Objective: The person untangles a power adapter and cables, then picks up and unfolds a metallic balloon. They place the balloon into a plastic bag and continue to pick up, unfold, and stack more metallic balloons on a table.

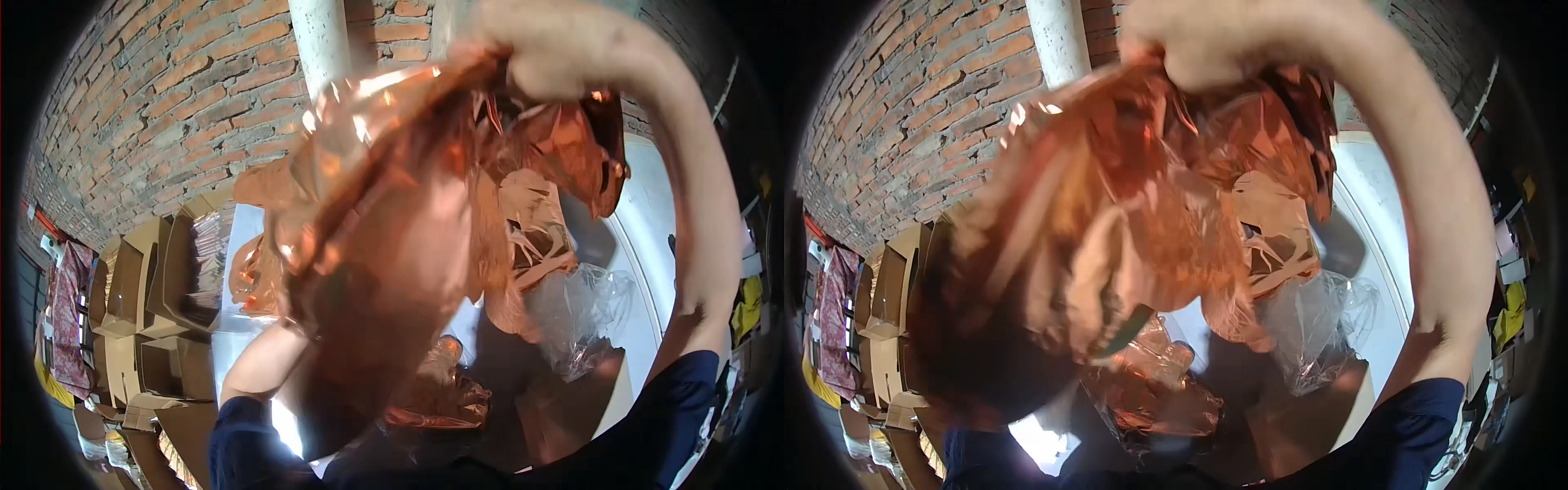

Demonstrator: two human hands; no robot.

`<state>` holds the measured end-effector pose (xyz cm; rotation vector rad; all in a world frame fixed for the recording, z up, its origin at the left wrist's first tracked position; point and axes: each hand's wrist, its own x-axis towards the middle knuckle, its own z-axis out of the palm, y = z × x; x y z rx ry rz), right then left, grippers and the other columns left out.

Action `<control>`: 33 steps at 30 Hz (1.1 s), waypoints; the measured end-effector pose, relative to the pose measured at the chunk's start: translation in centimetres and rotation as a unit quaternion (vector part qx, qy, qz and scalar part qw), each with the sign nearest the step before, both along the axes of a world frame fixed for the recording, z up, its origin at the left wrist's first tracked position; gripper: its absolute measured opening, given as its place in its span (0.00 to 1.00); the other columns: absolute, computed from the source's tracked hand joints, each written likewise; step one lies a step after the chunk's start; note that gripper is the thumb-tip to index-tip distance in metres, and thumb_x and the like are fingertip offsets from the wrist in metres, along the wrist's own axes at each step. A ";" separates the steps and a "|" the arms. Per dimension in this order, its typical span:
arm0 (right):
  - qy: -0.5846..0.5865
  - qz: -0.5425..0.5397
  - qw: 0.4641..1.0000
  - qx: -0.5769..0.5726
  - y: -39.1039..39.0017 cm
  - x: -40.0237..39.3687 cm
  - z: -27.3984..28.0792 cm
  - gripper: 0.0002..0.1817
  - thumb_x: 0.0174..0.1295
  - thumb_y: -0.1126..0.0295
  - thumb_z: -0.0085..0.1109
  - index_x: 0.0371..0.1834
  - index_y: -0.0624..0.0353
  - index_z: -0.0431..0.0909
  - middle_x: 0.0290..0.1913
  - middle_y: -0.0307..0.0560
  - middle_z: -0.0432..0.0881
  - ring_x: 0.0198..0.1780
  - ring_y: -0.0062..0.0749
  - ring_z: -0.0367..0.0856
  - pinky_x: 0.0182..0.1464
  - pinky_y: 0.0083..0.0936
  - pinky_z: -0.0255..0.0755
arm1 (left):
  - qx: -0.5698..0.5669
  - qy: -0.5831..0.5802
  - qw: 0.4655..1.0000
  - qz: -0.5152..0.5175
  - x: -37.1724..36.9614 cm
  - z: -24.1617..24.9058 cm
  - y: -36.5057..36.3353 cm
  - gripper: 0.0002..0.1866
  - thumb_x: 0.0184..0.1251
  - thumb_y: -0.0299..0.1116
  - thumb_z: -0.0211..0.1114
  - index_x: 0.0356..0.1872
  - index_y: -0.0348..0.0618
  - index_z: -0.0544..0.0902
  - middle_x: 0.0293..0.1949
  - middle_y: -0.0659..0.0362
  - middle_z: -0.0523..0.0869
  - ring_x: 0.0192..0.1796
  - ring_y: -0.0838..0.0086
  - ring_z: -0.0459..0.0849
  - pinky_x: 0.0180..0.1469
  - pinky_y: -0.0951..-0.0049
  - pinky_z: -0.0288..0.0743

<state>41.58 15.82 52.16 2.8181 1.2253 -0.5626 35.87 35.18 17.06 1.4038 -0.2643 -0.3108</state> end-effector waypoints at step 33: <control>0.536 0.099 0.416 0.728 1.0 17.5 -39.7 0.24 0.67 0.53 0.59 0.57 0.59 0.75 0.49 0.44 0.82 0.44 0.31 0.81 0.45 0.33 0.78 | -0.262 0.102 0.908 0.310 9.5 -1.3 12.2 0.50 0.63 0.80 0.35 0.62 0.39 0.72 0.58 0.51 0.79 0.58 0.64 0.79 0.55 0.57 0.77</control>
